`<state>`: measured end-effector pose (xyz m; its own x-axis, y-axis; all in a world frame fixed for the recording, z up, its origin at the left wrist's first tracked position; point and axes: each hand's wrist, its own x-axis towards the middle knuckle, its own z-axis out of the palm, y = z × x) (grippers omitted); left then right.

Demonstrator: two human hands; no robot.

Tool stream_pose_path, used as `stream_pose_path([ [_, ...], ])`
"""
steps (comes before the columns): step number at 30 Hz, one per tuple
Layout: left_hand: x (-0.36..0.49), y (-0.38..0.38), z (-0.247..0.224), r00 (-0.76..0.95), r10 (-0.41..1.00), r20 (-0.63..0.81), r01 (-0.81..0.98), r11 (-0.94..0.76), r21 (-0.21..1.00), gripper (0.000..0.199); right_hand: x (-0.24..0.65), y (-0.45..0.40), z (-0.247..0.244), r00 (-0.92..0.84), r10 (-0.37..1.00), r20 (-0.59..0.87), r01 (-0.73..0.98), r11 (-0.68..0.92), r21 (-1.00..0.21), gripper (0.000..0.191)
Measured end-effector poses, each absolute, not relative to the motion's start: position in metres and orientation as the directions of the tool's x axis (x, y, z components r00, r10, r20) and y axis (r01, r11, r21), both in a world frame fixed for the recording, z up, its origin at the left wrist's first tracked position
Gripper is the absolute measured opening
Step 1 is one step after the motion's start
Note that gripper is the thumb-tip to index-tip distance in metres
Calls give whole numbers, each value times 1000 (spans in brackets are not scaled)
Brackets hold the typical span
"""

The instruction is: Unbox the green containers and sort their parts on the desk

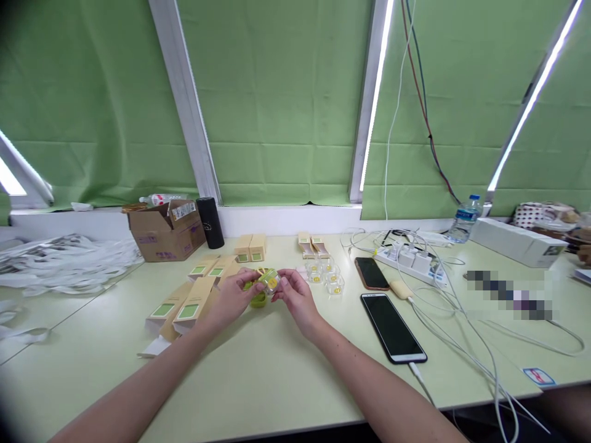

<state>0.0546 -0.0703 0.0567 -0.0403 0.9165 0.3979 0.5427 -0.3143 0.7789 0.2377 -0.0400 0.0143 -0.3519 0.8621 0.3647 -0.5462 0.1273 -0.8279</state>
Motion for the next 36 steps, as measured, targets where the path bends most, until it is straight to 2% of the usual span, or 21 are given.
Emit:
stream_pose_path([
  [5,55,-73,54,-8,894,448,512,-381,770,31,238,-44,19,-439,849,294,-618,-48,-785,42],
  [9,55,-75,50,82,830,551,453,-524,722,45,243,-45,25,-466,838,284,-622,-82,-779,40],
  [13,55,-79,49,217,684,697,534,-681,501,46,247,-43,27,-396,839,373,-587,81,-805,44],
  [17,55,-81,48,223,526,821,670,-694,263,45,247,-45,30,-255,841,477,-532,290,-795,56],
  [23,53,-78,45,279,378,883,712,-698,74,31,244,-52,31,-190,801,568,-488,425,-762,61],
  [30,55,-81,49,308,343,887,718,-696,19,33,247,-51,30,-250,791,558,-508,383,-771,56],
  [36,57,-80,49,284,390,876,736,-674,61,35,251,-58,35,-279,779,561,-460,404,-791,45],
])
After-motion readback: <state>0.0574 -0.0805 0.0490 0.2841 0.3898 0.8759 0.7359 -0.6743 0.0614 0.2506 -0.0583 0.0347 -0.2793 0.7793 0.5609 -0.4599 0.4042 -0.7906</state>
